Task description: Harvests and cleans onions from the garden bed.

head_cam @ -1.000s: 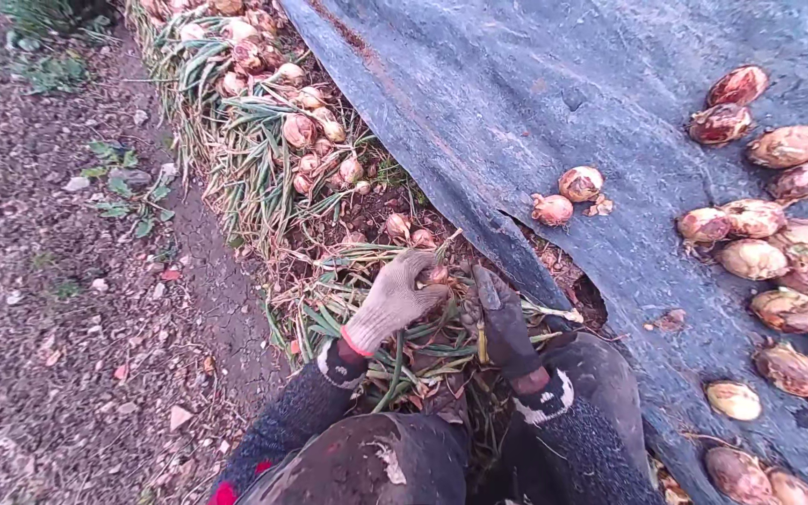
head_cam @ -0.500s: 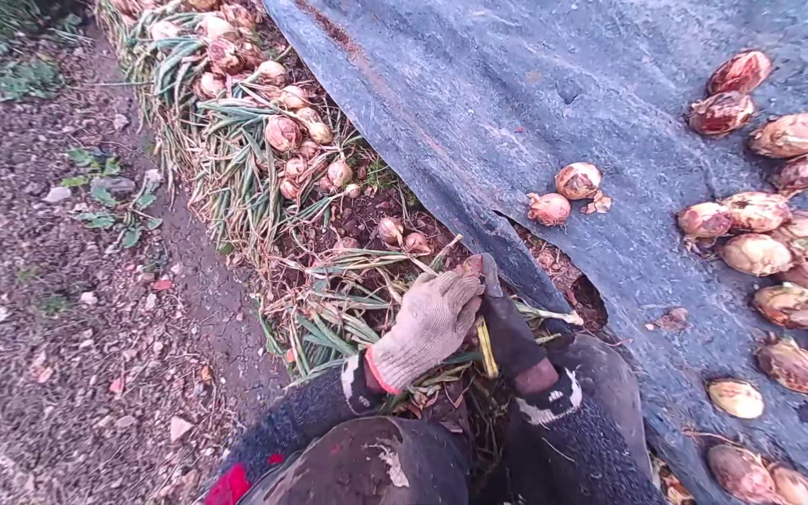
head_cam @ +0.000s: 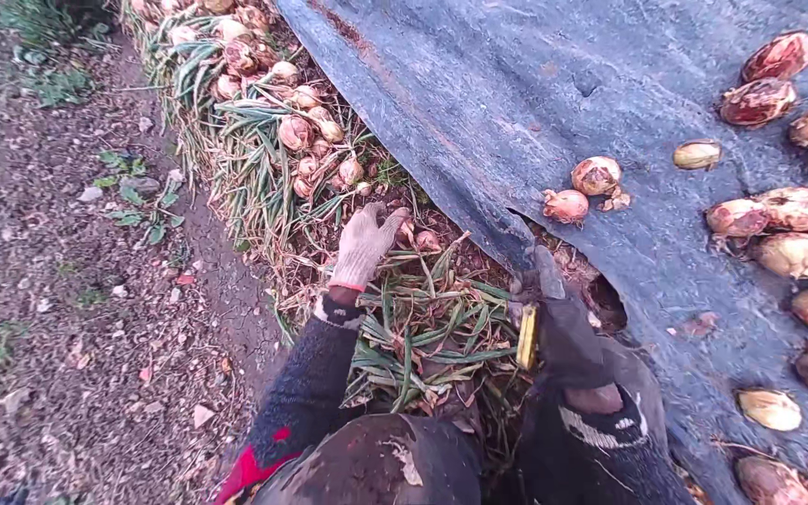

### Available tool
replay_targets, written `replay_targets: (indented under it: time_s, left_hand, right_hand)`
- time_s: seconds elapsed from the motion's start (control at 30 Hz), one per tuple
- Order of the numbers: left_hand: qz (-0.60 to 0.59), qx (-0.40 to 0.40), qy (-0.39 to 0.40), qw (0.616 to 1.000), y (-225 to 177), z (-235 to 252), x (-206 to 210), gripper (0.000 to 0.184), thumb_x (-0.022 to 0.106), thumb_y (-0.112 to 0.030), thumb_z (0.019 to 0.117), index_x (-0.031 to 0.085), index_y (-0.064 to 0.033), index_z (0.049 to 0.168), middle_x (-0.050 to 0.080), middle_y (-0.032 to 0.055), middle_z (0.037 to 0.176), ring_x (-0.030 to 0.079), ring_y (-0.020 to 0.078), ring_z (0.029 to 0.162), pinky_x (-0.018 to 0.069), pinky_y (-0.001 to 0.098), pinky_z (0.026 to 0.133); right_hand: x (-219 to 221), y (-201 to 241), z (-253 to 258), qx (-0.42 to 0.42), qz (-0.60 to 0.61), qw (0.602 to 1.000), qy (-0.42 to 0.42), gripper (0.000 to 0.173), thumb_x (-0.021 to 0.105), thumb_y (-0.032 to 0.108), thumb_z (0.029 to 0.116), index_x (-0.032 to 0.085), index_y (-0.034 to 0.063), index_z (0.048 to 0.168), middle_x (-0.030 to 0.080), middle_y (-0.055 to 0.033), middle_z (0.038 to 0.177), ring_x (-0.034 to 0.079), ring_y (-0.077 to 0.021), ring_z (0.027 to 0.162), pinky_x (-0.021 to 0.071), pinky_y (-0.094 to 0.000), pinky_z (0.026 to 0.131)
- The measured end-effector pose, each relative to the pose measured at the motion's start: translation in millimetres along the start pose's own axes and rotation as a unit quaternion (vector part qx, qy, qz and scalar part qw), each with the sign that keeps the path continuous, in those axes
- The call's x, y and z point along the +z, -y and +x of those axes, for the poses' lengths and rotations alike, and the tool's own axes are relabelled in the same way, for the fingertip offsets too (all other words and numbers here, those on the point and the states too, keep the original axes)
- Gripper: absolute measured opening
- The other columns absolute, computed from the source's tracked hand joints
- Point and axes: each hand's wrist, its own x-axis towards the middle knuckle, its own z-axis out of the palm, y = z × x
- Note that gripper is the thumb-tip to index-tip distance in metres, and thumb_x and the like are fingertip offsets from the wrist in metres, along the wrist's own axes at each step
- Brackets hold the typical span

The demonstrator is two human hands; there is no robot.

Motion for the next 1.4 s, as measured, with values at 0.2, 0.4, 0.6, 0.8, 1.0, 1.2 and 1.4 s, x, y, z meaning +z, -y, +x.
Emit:
replay_targets:
  time_s: [0.2,0.4,0.6,0.8,1.0,1.2,1.4]
  left_hand:
    - [0.101,-0.075,0.002,0.992,7.4,35.5,60.2,0.079,0.065,-0.073,0.0744,0.064,-0.019,0.132,0.072,0.0121,0.118,0.069,0.0326,0.11,0.0543,0.0624,0.089]
    - [-0.245,0.178,0.012,0.953,2.3,-51.2,20.1,0.071,0.091,-0.031,0.0702,0.066,-0.0221,0.136,0.058,0.0066,0.142,0.061,0.0169,0.123,0.0571,0.0379,0.1]
    - [-0.384,0.194,0.281,0.858,-23.4,-132.8,18.7,0.081,0.092,-0.028,0.0727,0.054,-0.0072,0.142,0.067,0.0109,0.129,0.07,0.0244,0.109,0.0624,0.0423,0.093]
    - [-0.194,0.204,0.177,0.943,-14.4,-148.6,33.2,0.062,0.082,-0.055,0.0786,0.069,-0.0192,0.128,0.072,-0.0048,0.118,0.069,0.0058,0.103,0.0601,0.0341,0.091]
    - [-0.228,0.066,-0.034,0.971,0.0,-127.7,55.0,0.064,0.078,-0.052,0.0825,0.066,-0.0129,0.132,0.071,0.0006,0.121,0.068,0.0084,0.108,0.0571,0.0346,0.096]
    - [-0.557,-0.036,0.046,0.828,5.7,-92.6,33.8,0.04,0.069,-0.014,0.0971,0.06,-0.0013,0.134,0.068,0.0136,0.086,0.06,0.0174,0.057,0.0528,0.0297,0.047]
    - [-0.022,0.219,0.047,0.974,-50.9,-142.6,53.0,0.028,0.057,-0.044,0.1014,0.077,-0.0249,0.108,0.075,-0.009,0.111,0.07,0.0053,0.102,0.0592,0.039,0.089]
  right_hand:
    - [13.9,-36.1,6.0,0.012,-0.199,0.98,0.016,0.054,0.074,0.03,0.0935,0.057,0.0076,0.14,0.073,-0.0083,0.111,0.071,-0.0161,0.083,0.0624,-0.0358,0.072]
    - [21.7,-41.8,8.2,-0.034,-0.28,0.959,0.035,0.064,0.057,0.048,0.1017,0.046,0.01,0.152,0.065,-0.0064,0.136,0.066,-0.0082,0.113,0.055,-0.0319,0.099]
    - [32.8,-42.7,-13.3,-0.113,-0.133,0.972,0.157,0.045,0.052,0.032,0.1068,0.06,0.0013,0.138,0.069,-0.0091,0.129,0.066,-0.0137,0.115,0.0562,-0.0328,0.099]
    - [35.1,-51.2,-19.2,-0.051,-0.136,0.978,0.148,0.038,0.057,0.033,0.105,0.068,0.0048,0.127,0.074,-0.0077,0.102,0.07,-0.015,0.081,0.0603,-0.033,0.07]
    - [41.2,-25.6,-49.6,-0.156,-0.05,0.965,0.206,0.037,0.056,0.031,0.1056,0.069,0.0032,0.126,0.065,0.0002,0.075,0.056,-0.0068,0.058,0.0524,-0.0256,0.054]
    - [26.0,-50.6,-12.8,-0.047,-0.283,0.954,0.087,0.052,0.041,0.052,0.1062,0.061,0.0207,0.143,0.072,-0.0001,0.117,0.068,-0.0105,0.091,0.0578,-0.0367,0.083]
    - [31.3,-52.1,-10.9,0.248,0.024,0.965,0.077,0.07,0.03,0.076,0.0974,0.059,0.0118,0.094,0.052,-0.0036,0.061,0.05,-0.0151,0.044,0.0471,-0.0323,0.04]
